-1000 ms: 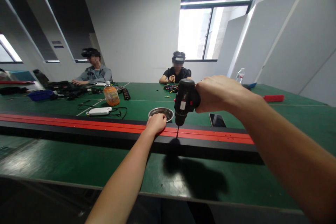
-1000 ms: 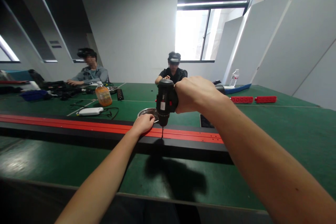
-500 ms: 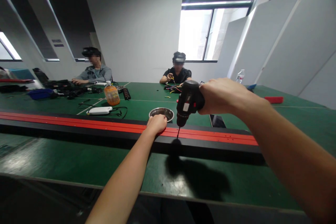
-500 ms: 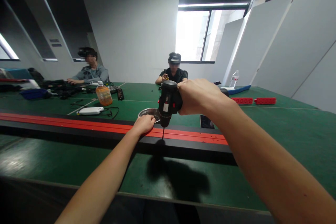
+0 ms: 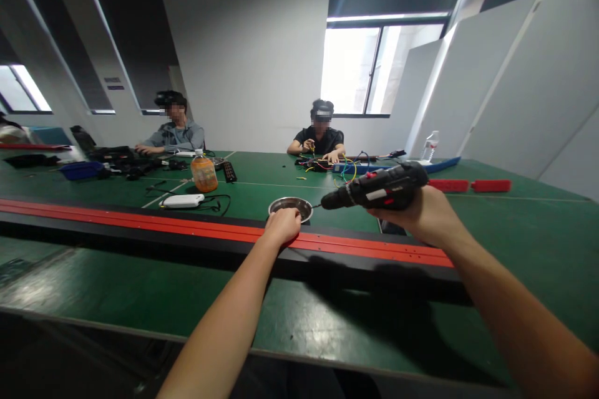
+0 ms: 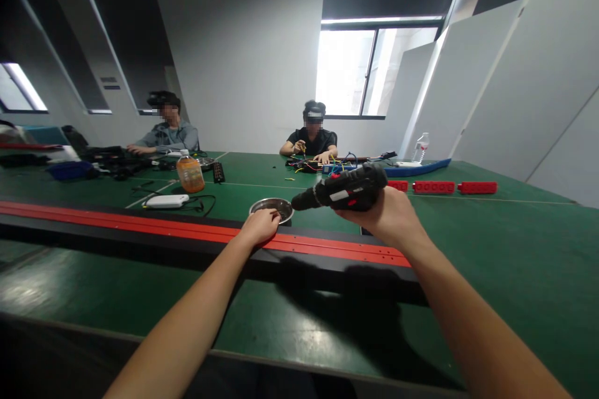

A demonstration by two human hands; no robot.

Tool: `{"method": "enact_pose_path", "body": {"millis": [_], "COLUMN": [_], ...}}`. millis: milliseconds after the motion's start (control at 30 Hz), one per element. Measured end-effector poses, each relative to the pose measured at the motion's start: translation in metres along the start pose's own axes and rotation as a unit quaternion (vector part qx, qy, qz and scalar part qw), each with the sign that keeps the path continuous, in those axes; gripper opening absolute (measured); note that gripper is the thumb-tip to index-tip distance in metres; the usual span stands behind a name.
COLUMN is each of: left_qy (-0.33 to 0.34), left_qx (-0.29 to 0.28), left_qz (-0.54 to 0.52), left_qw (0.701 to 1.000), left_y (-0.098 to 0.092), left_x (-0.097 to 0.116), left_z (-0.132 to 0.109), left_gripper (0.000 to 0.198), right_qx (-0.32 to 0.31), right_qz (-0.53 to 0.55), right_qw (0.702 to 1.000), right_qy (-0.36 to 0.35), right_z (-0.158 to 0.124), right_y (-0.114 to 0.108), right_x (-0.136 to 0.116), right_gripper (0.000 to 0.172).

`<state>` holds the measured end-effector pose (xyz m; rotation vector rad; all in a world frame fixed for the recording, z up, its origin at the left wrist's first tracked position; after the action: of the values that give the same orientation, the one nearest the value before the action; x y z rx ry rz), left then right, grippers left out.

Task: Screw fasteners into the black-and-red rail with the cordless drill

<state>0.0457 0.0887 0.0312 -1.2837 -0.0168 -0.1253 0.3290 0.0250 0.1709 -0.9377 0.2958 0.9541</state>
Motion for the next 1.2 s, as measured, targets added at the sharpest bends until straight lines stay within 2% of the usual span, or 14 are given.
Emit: {"method": "enact_pose_path", "body": {"millis": [100, 167, 333, 433, 633, 833, 1000, 1100, 1200], "left_qy": [0.009, 0.013, 0.025, 0.015, 0.024, 0.039, 0.042, 0.01, -0.013], "left_qx": [0.004, 0.005, 0.005, -0.002, 0.005, 0.008, -0.001, 0.002, 0.008], "left_qz": [-0.015, -0.016, -0.029, -0.046, -0.066, -0.048, -0.004, 0.036, 0.075], "left_qw": [1.0, 1.0, 0.999, 0.999, 0.998, 0.998, 0.999, 0.999, 0.997], "left_y": [0.0, 0.001, 0.002, 0.004, 0.005, 0.005, 0.006, 0.005, 0.001], "left_x": [0.001, 0.001, 0.003, 0.001, 0.001, 0.004, 0.004, 0.001, 0.0], "left_z": [0.0, 0.0, 0.001, 0.002, 0.003, 0.005, 0.004, 0.002, -0.001], "left_gripper": [0.034, 0.034, 0.034, 0.032, 0.032, 0.034, 0.04, 0.044, 0.049], "right_qx": [0.045, 0.076, 0.148, 0.167, 0.164, 0.195, 0.16, 0.134, 0.141], "right_qz": [0.204, 0.284, 0.334, 0.338, 0.329, 0.394, 0.385, 0.392, 0.364], "right_qw": [0.977, 0.954, 0.93, 0.924, 0.922, 0.89, 0.903, 0.904, 0.913], "right_qy": [0.043, 0.056, 0.044, 0.072, 0.119, 0.116, 0.103, 0.105, 0.116], "right_z": [-0.004, -0.007, -0.013, -0.018, -0.024, -0.026, -0.022, -0.021, -0.023], "right_y": [0.024, 0.039, 0.051, 0.052, 0.059, 0.063, 0.064, 0.067, 0.067], "right_x": [0.011, 0.018, 0.029, 0.042, 0.056, 0.058, 0.058, 0.058, 0.061], "right_gripper": [0.051, 0.055, 0.072, 0.08, 0.064, 0.078, 0.057, 0.042, 0.038]}}
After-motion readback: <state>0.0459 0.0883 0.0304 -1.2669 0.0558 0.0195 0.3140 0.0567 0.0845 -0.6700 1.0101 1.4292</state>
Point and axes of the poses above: each hand's wrist, its own z-axis towards the middle knuckle, its own y-axis out of the palm, x = y × z, the point moved 9 cm from there along z, towards the middle knuckle, and after that the axes turned 14 degrees about z, right-handed, at the moved point
